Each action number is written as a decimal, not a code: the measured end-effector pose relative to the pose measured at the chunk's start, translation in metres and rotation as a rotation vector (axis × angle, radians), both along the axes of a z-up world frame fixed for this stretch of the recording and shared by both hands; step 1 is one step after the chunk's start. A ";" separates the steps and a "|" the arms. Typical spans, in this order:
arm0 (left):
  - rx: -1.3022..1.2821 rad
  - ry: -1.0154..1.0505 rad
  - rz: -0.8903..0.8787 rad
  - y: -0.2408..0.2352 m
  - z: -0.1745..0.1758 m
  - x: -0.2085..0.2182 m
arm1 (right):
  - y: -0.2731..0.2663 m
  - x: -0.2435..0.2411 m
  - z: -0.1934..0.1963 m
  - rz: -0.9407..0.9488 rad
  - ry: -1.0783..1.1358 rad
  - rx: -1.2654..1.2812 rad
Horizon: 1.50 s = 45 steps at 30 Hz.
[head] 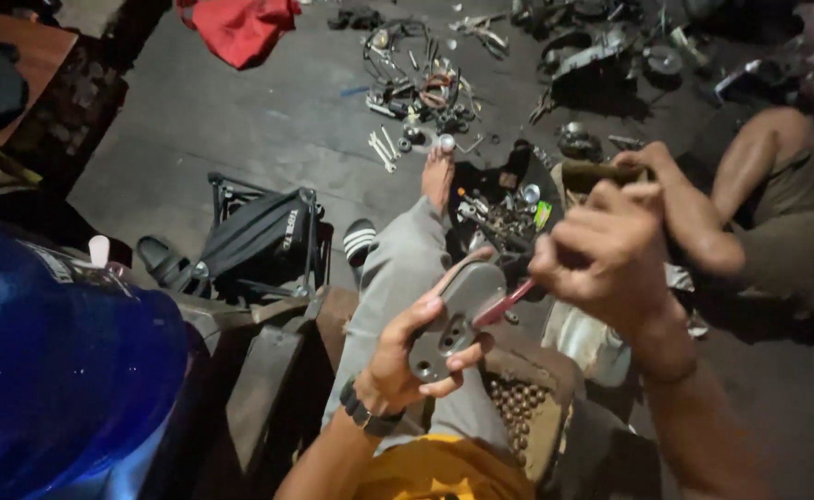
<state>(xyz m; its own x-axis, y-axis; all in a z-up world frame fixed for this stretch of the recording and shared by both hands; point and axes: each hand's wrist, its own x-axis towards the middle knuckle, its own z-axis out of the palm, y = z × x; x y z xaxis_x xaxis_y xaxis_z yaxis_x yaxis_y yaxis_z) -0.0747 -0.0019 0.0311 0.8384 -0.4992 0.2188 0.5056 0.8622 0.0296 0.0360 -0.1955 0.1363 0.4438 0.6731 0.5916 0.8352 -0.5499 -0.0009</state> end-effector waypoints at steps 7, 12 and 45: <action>-0.069 -0.002 -0.021 -0.004 -0.009 0.004 | -0.006 0.013 -0.003 0.042 0.071 0.088; 0.001 -0.001 0.016 -0.004 -0.008 0.001 | -0.020 0.025 -0.013 -0.058 0.086 0.070; -0.086 -0.015 0.069 0.001 -0.012 0.001 | -0.011 0.026 -0.026 -0.078 0.080 0.104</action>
<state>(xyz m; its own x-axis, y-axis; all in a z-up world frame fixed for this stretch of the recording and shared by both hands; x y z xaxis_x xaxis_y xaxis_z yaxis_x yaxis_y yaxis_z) -0.0735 -0.0010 0.0194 0.8665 -0.4191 0.2712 0.4449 0.8948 -0.0387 0.0620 -0.2067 0.1103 0.5409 0.5716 0.6170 0.7848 -0.6069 -0.1257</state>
